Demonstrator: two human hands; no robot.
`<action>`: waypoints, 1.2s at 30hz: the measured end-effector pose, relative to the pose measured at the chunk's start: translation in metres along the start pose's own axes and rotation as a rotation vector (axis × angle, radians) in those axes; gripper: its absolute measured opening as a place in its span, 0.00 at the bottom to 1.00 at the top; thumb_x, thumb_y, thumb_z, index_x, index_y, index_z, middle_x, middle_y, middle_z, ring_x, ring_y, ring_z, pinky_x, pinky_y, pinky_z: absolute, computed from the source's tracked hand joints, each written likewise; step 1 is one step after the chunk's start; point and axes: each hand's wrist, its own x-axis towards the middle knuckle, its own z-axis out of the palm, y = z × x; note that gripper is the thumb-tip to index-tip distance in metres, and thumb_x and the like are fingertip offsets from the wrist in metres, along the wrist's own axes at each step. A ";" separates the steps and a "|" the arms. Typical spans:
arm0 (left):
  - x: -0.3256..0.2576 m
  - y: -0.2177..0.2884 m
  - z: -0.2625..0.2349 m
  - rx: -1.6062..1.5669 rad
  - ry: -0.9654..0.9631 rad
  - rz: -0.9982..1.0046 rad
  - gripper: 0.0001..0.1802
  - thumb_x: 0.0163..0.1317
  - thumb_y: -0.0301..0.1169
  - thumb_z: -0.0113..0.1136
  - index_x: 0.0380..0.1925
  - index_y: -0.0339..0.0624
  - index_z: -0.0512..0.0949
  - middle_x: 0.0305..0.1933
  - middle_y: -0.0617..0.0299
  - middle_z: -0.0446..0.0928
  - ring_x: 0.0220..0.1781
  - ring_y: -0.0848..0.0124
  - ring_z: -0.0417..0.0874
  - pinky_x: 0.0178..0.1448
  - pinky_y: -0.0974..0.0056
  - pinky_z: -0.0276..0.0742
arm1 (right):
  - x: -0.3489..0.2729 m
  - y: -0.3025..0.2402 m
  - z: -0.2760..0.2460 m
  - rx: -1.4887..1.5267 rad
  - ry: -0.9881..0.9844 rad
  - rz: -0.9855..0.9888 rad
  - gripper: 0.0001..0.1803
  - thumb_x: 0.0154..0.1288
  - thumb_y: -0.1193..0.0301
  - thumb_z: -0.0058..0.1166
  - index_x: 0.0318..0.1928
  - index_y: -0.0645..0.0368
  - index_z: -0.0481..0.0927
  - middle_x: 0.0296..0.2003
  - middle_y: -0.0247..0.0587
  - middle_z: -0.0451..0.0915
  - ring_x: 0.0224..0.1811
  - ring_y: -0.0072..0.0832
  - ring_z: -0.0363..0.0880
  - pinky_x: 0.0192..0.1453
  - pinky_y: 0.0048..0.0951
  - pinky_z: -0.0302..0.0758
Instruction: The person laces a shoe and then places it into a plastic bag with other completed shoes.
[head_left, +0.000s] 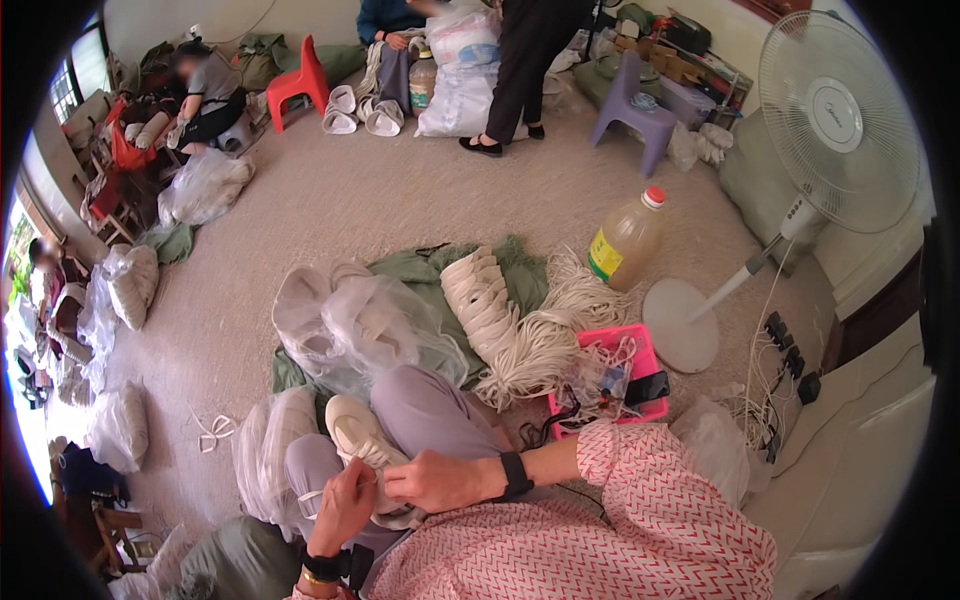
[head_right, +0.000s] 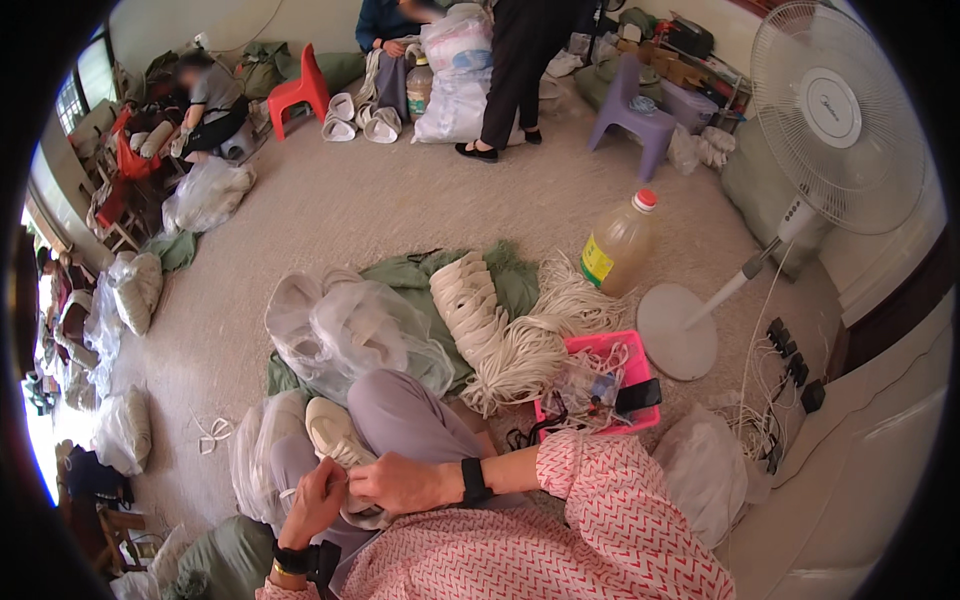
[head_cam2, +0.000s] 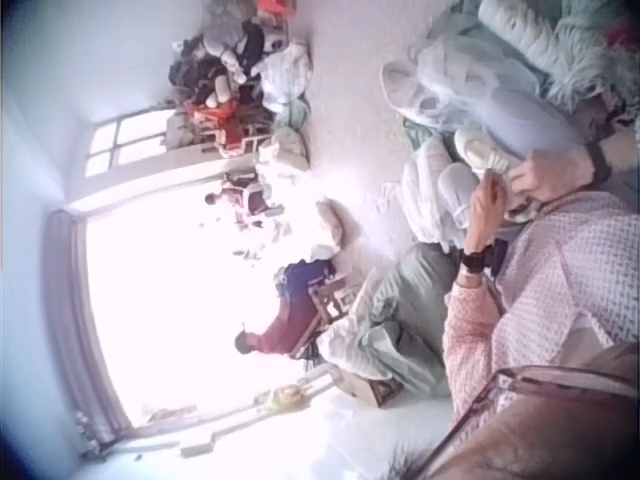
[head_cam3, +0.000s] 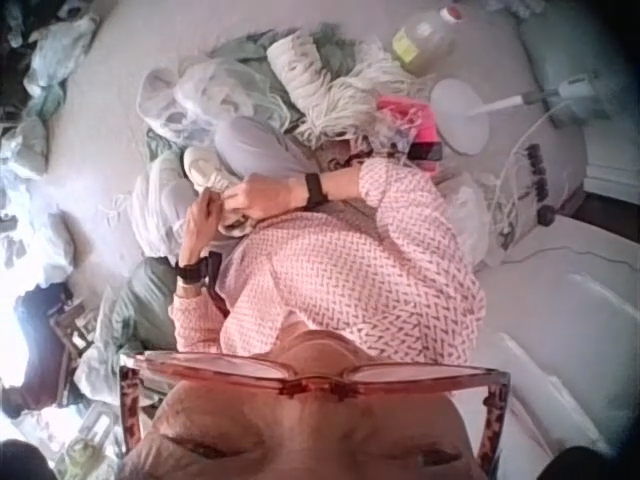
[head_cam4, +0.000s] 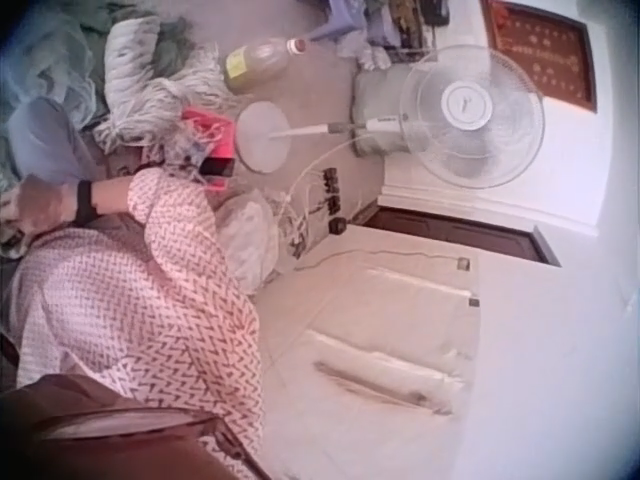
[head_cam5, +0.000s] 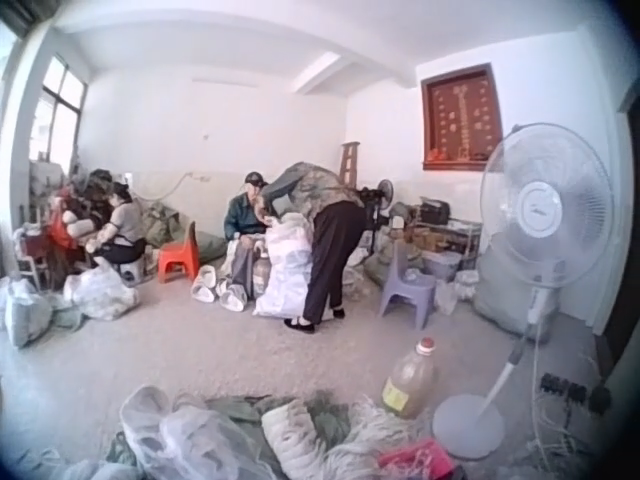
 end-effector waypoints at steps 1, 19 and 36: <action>-0.002 -0.001 -0.001 -0.006 -0.004 0.006 0.03 0.63 0.19 0.55 0.36 0.35 0.72 0.29 0.45 0.78 0.30 0.44 0.81 0.34 0.49 0.74 | 0.000 -0.001 0.002 0.010 0.007 0.003 0.07 0.62 0.72 0.58 0.38 0.61 0.76 0.39 0.44 0.78 0.36 0.48 0.83 0.37 0.45 0.80; 0.002 0.004 0.012 0.052 0.131 -0.097 0.04 0.59 0.22 0.60 0.30 0.33 0.75 0.23 0.46 0.79 0.26 0.46 0.83 0.33 0.50 0.76 | 0.010 0.003 -0.001 -0.137 0.158 0.143 0.05 0.65 0.73 0.59 0.39 0.61 0.80 0.38 0.45 0.76 0.33 0.45 0.83 0.34 0.43 0.80; -0.010 0.009 0.017 0.177 0.201 -0.100 0.03 0.62 0.25 0.60 0.33 0.38 0.75 0.28 0.47 0.82 0.34 0.43 0.84 0.39 0.44 0.76 | 0.026 0.007 0.004 -0.276 -0.021 0.253 0.05 0.62 0.75 0.55 0.35 0.66 0.79 0.40 0.52 0.77 0.35 0.49 0.83 0.36 0.45 0.81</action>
